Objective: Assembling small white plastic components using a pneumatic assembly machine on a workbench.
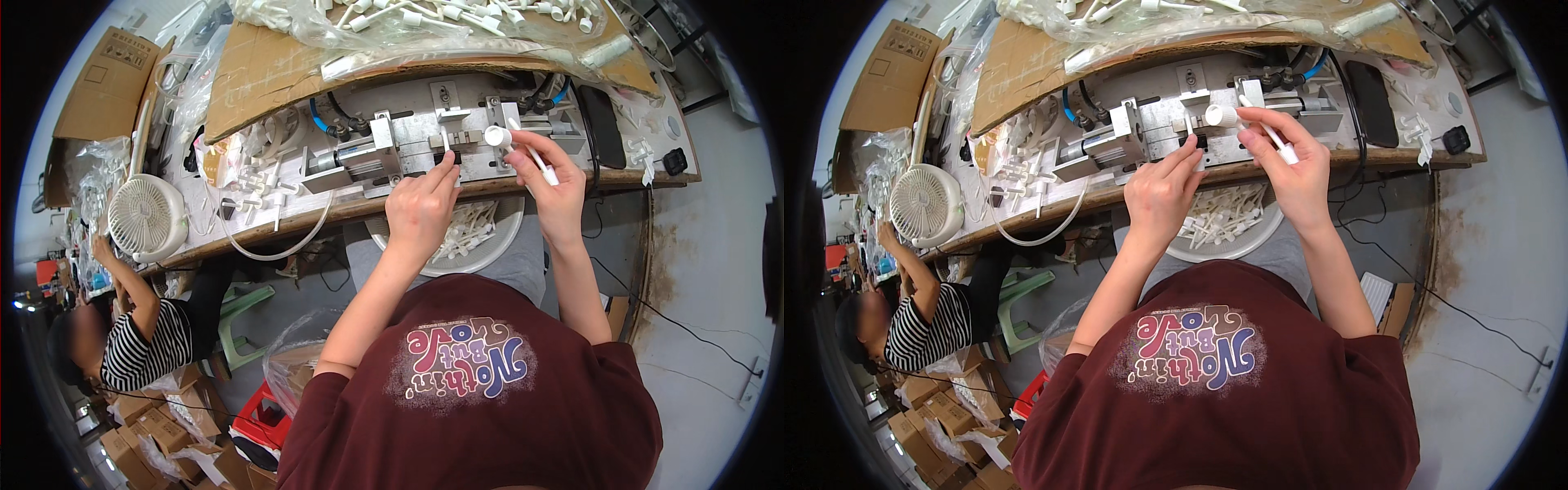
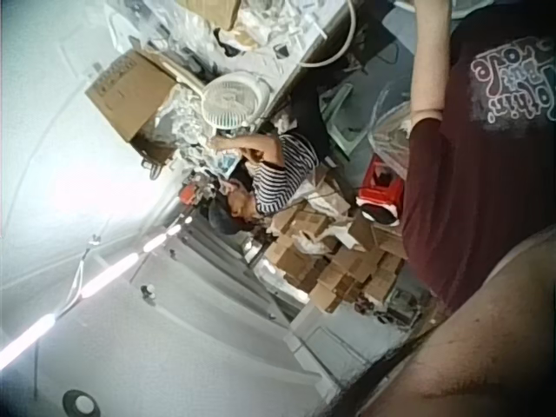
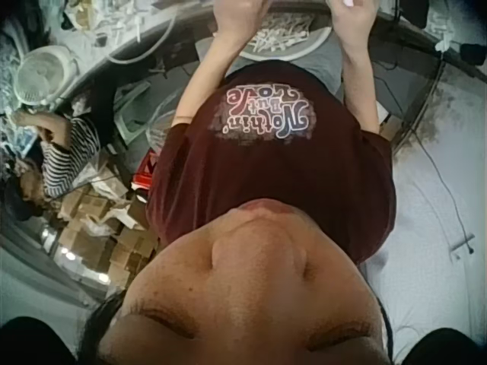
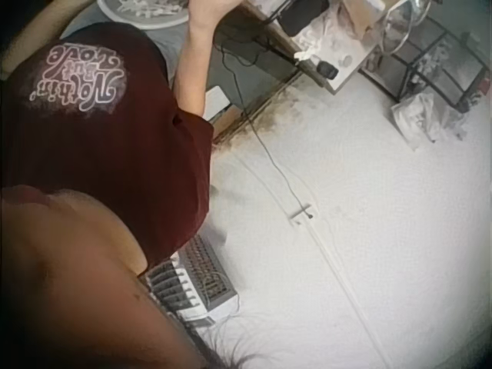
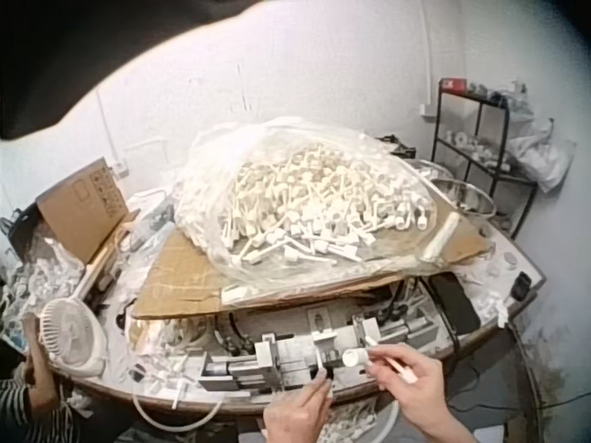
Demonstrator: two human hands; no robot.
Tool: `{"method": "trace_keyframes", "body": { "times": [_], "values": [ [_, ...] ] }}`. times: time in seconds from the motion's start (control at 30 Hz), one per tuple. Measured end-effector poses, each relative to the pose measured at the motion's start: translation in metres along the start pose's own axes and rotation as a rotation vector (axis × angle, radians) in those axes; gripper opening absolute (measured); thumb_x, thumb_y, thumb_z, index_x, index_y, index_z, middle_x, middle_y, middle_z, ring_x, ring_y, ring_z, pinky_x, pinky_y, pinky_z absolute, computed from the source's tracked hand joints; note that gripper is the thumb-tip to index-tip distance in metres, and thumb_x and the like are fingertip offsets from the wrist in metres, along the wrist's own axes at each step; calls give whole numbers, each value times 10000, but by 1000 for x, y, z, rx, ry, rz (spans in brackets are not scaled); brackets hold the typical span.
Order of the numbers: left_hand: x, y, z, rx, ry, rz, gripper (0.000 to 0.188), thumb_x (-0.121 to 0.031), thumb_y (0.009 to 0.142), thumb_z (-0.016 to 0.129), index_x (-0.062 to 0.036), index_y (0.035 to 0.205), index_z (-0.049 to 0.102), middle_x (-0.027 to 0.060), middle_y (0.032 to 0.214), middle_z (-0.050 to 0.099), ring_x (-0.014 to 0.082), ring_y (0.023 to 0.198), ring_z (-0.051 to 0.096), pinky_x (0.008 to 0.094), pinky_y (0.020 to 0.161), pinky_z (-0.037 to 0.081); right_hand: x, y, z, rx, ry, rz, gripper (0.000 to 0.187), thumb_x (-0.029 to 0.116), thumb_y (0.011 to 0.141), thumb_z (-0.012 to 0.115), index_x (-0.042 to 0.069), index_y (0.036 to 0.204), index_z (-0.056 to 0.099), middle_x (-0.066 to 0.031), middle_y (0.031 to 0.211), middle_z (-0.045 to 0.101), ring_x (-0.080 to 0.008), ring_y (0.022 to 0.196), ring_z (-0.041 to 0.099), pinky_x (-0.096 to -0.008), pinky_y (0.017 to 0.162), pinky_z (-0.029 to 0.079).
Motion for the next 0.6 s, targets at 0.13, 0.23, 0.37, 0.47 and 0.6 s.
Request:
{"method": "trace_keyframes", "body": {
  "times": [0.13,0.23,0.37,0.47,0.6],
  "values": [
    [1,10,-2,42,-5,4,240,-116,709,767,-71,944,739,32,1116,716,185,661,663,292,611,497,3,-5,-5,3,-4,-27,244,39,893,688,39,1137,699,12,908,637,-30,742,525,-191,632,435],
    [2,14,-3,67,-39,-6,227,-95,704,757,-53,926,737,49,1111,718,185,669,672,294,615,497,3,-7,-9,21,-10,-25,247,24,892,682,34,1138,697,9,915,631,-33,755,533,-190,640,433],
    [4,12,-1,71,-46,-32,232,-112,695,769,-65,921,742,30,1104,721,197,634,663,303,600,514,3,-9,-10,44,-46,-20,243,19,891,680,24,1134,697,3,928,627,-43,771,538,-188,659,425],
    [9,10,2,32,-59,-45,240,-185,699,806,-102,918,751,-6,1090,727,184,596,662,292,594,532,5,-11,-9,61,-83,-27,240,17,886,681,16,1125,698,-6,928,628,-54,785,546,-192,676,428],
    [13,8,2,68,-160,-87,285,-144,681,795,-73,952,741,27,1095,721,218,634,671,297,601,531,9,-12,-7,86,-151,-51,230,15,880,683,4,1109,701,-21,926,629,-69,800,561,-203,702,443]
  ]
}}
Point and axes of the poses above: each hand's wrist, its own y-axis towards the middle knuckle, its own z-axis out of the palm, x = y × z, the point moved 4 cm from there along y, towards the middle knuckle
